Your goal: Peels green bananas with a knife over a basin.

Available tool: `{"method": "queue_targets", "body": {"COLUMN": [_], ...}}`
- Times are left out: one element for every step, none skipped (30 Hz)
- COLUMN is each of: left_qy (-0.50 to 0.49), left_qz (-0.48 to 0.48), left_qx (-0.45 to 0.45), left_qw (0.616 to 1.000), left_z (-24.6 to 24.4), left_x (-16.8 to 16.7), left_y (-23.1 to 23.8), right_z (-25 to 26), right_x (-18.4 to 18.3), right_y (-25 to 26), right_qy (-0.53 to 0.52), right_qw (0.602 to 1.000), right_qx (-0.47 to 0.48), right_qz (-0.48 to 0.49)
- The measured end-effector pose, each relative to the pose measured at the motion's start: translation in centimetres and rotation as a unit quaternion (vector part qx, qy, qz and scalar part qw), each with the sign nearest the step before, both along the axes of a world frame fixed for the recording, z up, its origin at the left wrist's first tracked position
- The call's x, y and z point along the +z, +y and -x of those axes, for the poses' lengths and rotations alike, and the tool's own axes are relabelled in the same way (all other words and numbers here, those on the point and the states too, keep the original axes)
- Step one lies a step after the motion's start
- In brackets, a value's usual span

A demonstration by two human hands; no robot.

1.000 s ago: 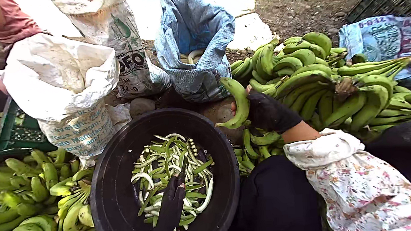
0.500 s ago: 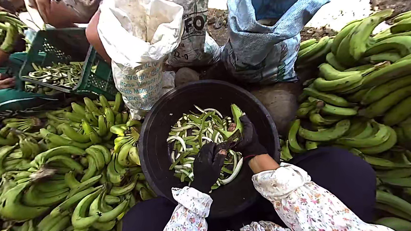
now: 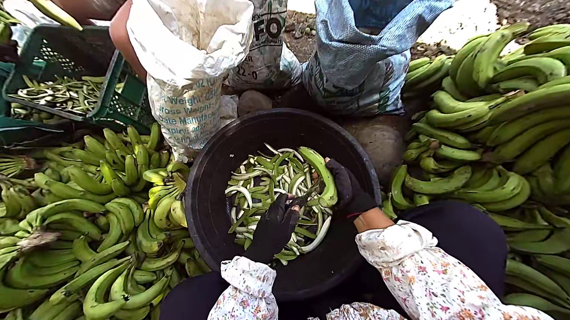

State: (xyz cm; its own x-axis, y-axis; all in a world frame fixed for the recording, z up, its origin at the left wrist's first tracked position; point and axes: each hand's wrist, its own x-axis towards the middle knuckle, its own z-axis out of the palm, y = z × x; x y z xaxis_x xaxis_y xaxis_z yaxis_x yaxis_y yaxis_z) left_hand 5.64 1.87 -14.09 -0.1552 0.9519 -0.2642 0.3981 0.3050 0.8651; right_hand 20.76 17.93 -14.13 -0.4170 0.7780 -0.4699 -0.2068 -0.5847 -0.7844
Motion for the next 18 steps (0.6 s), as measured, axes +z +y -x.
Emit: {"method": "queue_targets", "body": {"left_qy": [0.006,0.016,0.028,0.045,0.068,0.097,0.131,0.164,0.201,0.235,0.264,0.278,0.274,0.262,0.238,0.212,0.178,0.141], "left_qz": [0.002,0.0,-0.003,-0.008,-0.016,-0.021,-0.03,-0.04,-0.047,-0.051,-0.048,-0.041,-0.024,-0.013,-0.006,-0.007,-0.011,-0.02], "left_qx": [-0.023,-0.037,-0.045,-0.044,-0.038,-0.024,0.0,0.034,0.073,0.12,0.17,0.222,0.264,0.295,0.309,0.305,0.284,0.249], "left_qw": [1.0,0.999,0.999,0.998,0.997,0.995,0.991,0.985,0.976,0.963,0.948,0.934,0.924,0.919,0.921,0.928,0.942,0.958], "left_z": [0.0,0.0,-0.1,-0.2,-0.3,-0.5,-0.8,-1.0,-1.1,-1.1,-0.8,-0.3,0.6,1.6,2.6,3.1,3.2,2.9], "left_x": [0.3,0.6,0.8,0.8,0.5,0.2,-0.2,-0.5,-0.8,-1.3,-1.9,-2.5,-2.7,-2.6,-2.3,-1.9,-1.3,-0.7], "left_y": [-0.2,-0.3,-0.4,-0.3,-0.1,0.1,0.2,0.4,0.7,1.0,1.4,1.8,2.2,2.3,2.2,2.0,1.5,1.0], "right_z": [-0.3,-0.3,-0.2,0.0,0.1,0.3,0.6,0.8,1.0,1.4,1.8,2.0,2.0,2.0,1.9,1.6,1.3,1.1], "right_x": [0.0,0.0,0.1,0.2,0.0,-0.3,-0.6,-1.0,-1.3,-1.6,-1.6,-1.5,-1.7,-1.8,-2.2,-2.7,-3.2,-3.4], "right_y": [0.2,0.4,0.6,0.5,0.3,-0.1,-0.5,-1.2,-1.9,-2.9,-4.1,-5.3,-6.3,-7.0,-7.2,-6.9,-6.2,-5.3], "right_qy": [-0.014,-0.019,-0.022,-0.023,-0.017,-0.009,-0.004,-0.001,0.003,-0.004,-0.023,-0.038,-0.043,-0.051,-0.054,-0.056,-0.064,-0.08], "right_qw": [1.0,0.999,0.998,0.997,0.996,0.996,0.996,0.996,0.996,0.997,0.997,0.996,0.995,0.994,0.993,0.992,0.991,0.99], "right_qx": [0.02,0.039,0.056,0.071,0.084,0.09,0.087,0.078,0.071,0.059,0.049,0.05,0.06,0.073,0.088,0.101,0.103,0.093], "right_qz": [-0.007,0.001,0.011,0.015,0.009,-0.007,-0.023,-0.04,-0.053,-0.057,-0.058,-0.061,-0.061,-0.061,-0.055,-0.049,-0.054,-0.067]}}
